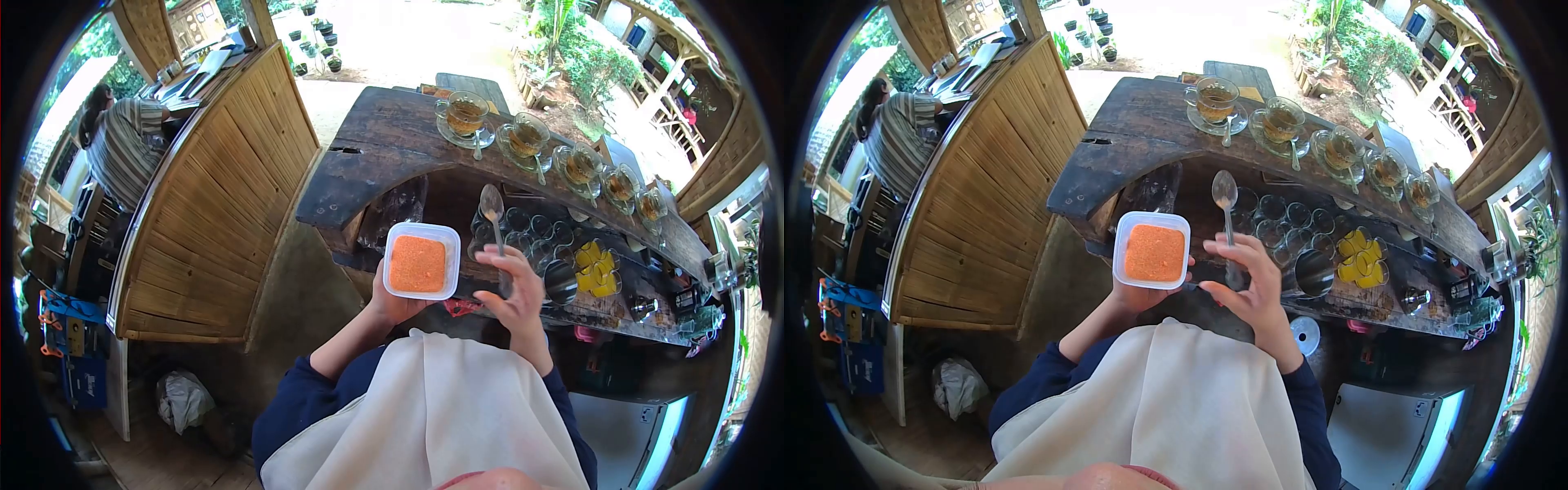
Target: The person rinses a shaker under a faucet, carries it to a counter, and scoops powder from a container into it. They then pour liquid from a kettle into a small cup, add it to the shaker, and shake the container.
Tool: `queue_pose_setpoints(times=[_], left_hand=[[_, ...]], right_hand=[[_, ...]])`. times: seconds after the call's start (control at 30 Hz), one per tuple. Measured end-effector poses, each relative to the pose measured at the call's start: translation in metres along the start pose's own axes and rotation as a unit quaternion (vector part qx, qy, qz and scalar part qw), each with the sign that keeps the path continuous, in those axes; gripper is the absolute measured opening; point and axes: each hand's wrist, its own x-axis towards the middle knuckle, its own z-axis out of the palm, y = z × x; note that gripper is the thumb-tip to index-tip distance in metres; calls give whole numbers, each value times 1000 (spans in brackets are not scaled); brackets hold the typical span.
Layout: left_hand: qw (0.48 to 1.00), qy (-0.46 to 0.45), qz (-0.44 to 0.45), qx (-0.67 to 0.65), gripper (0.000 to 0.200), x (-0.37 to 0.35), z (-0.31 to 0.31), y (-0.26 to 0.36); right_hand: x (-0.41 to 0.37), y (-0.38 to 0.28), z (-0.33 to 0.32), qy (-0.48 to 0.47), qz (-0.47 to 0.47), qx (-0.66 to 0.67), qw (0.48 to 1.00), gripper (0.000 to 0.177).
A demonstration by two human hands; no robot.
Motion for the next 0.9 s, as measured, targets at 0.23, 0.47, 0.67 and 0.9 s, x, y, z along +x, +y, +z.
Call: queue_pose_setpoints(times=[0.23,0.47,0.67,0.9], left_hand=[[989,39,74,119,67,-6,1,3],[978,24,117,173,67,-10,11,16],[967,41,130,216,68,-14,14,22],[964,43,135,227,67,-15,13,21]], right_hand=[[8,-36,-4,-28,-93,90,991,17],[7,-29,4,-71,-35,21,997,18],[8,-30,6,-66,-10,-5,998,11],[10,-28,11,-87,-7,-23,996,11]])
